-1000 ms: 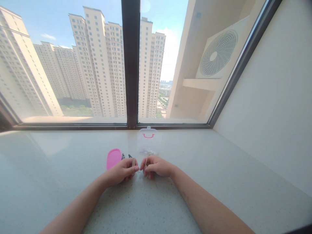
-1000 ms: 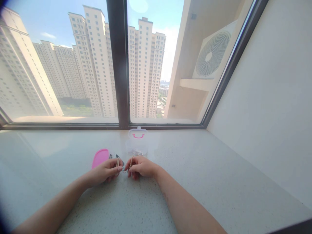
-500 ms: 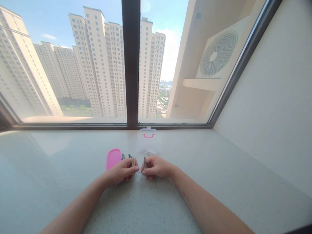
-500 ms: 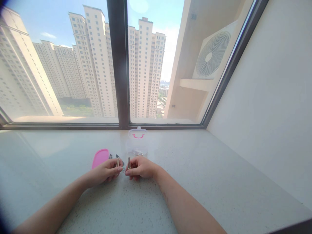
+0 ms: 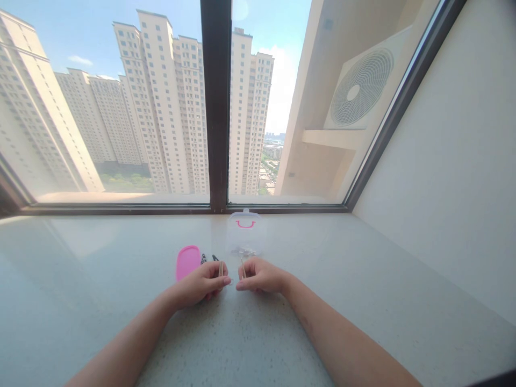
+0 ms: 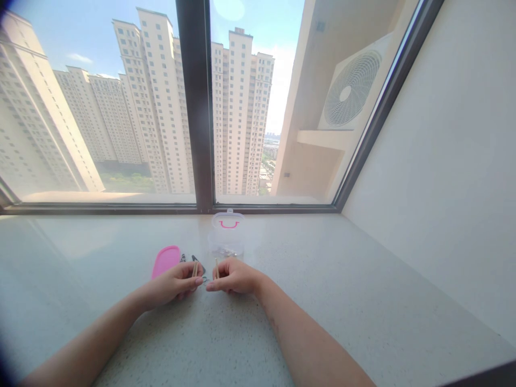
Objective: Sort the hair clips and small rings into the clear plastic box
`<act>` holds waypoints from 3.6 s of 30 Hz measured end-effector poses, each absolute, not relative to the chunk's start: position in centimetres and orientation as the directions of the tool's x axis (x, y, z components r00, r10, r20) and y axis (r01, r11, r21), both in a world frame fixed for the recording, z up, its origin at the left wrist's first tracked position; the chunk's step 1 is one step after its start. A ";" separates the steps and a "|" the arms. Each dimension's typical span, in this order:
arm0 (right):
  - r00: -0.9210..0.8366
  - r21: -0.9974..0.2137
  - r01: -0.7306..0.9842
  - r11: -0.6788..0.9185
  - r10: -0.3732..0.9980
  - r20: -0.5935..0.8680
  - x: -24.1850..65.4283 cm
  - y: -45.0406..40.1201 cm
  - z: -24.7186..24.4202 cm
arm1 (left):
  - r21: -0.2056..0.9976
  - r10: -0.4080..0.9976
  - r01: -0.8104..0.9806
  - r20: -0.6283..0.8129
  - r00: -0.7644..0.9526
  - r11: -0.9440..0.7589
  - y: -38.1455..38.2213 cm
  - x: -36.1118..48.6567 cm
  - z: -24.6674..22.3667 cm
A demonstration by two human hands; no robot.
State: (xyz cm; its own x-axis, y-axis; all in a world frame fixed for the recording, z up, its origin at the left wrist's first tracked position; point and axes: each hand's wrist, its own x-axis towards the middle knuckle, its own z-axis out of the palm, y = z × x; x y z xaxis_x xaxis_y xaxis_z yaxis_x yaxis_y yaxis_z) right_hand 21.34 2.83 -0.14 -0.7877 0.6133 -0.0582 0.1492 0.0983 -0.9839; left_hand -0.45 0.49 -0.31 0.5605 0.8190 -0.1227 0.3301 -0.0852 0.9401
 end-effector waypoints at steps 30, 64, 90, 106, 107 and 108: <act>-0.768 -0.958 0.232 0.170 0.637 -0.073 21.4 2.9 -0.3 | 0.927 0.827 0.368 -0.148 0.543 -0.076 0.3 -0.4 0.1; -0.733 -0.982 0.186 0.029 0.670 -0.119 21.3 2.8 0.0 | 0.941 0.824 0.334 -0.145 0.547 -0.056 0.6 -0.5 -0.6; -0.755 -0.995 0.102 0.015 0.652 -0.067 21.0 3.3 -1.3 | 0.962 0.827 0.273 -0.148 0.542 -0.007 0.5 -0.6 -0.6; -0.734 -0.998 0.053 -0.046 0.676 -0.070 21.0 3.1 -0.8 | 0.966 0.783 0.258 -0.134 0.608 -0.034 0.5 -0.6 -0.4; -0.735 -0.998 0.049 -0.051 0.674 -0.070 21.0 3.1 -0.8 | 0.961 0.789 0.274 -0.142 0.598 -0.035 0.5 -0.5 -0.3; -0.737 -0.998 0.046 -0.053 0.672 -0.070 21.0 3.1 -0.9 | 0.956 0.795 0.292 -0.150 0.588 -0.035 0.5 -0.5 -0.3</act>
State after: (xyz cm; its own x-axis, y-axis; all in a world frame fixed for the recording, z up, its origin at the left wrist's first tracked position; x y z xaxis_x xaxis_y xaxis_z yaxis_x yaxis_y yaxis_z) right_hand 21.04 3.13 -0.87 -0.7369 0.6724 -0.0695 0.0458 -0.0530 -0.9975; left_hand -0.49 0.46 -0.26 0.5881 0.7947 -0.1503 0.2916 -0.0350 0.9559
